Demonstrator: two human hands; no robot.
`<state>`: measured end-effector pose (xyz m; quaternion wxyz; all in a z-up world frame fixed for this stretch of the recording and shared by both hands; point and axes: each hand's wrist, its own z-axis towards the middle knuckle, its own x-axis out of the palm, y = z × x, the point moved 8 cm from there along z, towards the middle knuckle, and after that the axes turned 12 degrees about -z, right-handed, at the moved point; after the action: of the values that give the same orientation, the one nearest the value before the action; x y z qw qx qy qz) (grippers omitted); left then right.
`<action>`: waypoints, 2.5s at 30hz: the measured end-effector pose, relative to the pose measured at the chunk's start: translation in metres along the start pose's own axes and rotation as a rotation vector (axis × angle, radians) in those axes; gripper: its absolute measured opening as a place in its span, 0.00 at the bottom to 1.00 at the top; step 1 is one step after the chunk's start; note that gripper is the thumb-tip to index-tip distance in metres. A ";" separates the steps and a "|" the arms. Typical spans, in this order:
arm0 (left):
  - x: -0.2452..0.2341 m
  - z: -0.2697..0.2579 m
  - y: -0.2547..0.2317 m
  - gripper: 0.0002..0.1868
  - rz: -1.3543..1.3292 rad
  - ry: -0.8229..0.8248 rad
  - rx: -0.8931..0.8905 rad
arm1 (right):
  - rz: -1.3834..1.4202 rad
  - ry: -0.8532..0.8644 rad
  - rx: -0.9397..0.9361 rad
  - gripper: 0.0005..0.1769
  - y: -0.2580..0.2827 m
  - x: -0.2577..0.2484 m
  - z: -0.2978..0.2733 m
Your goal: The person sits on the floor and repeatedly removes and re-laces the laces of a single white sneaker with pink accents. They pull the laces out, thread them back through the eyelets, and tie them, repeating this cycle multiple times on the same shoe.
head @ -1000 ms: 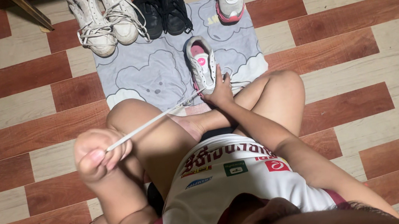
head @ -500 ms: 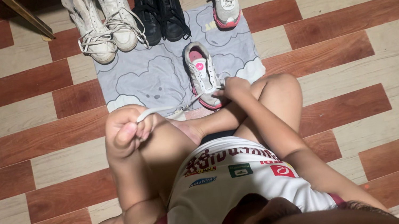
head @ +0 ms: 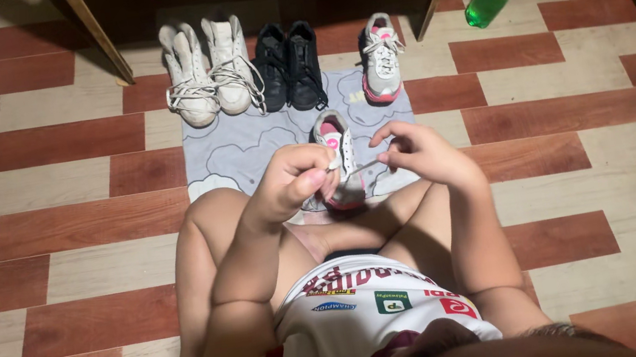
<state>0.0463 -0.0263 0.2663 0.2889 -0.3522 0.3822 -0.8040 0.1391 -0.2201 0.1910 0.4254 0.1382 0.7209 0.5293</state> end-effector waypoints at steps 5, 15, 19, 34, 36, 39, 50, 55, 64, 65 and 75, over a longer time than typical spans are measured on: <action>0.004 0.014 -0.007 0.22 0.309 -0.125 0.081 | 0.634 -0.305 -0.300 0.09 0.034 -0.043 -0.026; 0.019 0.035 -0.007 0.22 0.186 -0.146 0.197 | 0.648 -0.545 -1.004 0.13 0.121 -0.066 -0.111; 0.015 0.032 0.008 0.19 -0.011 -0.180 0.107 | 0.675 -0.729 -1.148 0.25 0.115 -0.096 -0.135; 0.018 0.049 0.028 0.13 0.046 -0.266 0.156 | -0.089 -0.751 -0.642 0.13 0.148 -0.041 -0.073; 0.011 0.047 0.028 0.09 0.045 -0.330 0.219 | -0.209 -0.683 -0.569 0.11 0.155 -0.024 -0.054; 0.000 0.040 0.028 0.06 0.071 -0.416 0.278 | -0.240 -0.764 -0.507 0.11 0.158 -0.019 -0.048; 0.003 0.030 0.010 0.03 0.263 -0.520 0.409 | -0.076 -0.739 -0.485 0.10 0.136 -0.015 -0.031; 0.006 0.033 0.012 0.03 0.172 -0.538 0.386 | -0.111 -0.731 -0.482 0.12 0.130 -0.006 -0.029; -0.017 0.014 0.043 0.13 0.415 -0.415 0.532 | -0.269 -0.876 -0.559 0.07 0.157 -0.006 -0.047; -0.033 0.012 0.059 0.20 0.394 -0.396 0.570 | -0.272 -0.876 -0.571 0.07 0.162 -0.007 -0.047; -0.164 -0.063 0.306 0.64 1.248 -0.021 -0.619 | -0.184 -0.691 -0.656 0.09 0.189 -0.012 -0.042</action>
<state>0.1523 -0.0462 -0.0697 0.5867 -0.1406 0.7221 -0.3384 0.0669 -0.1785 0.3664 0.7061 0.0999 0.3419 0.6120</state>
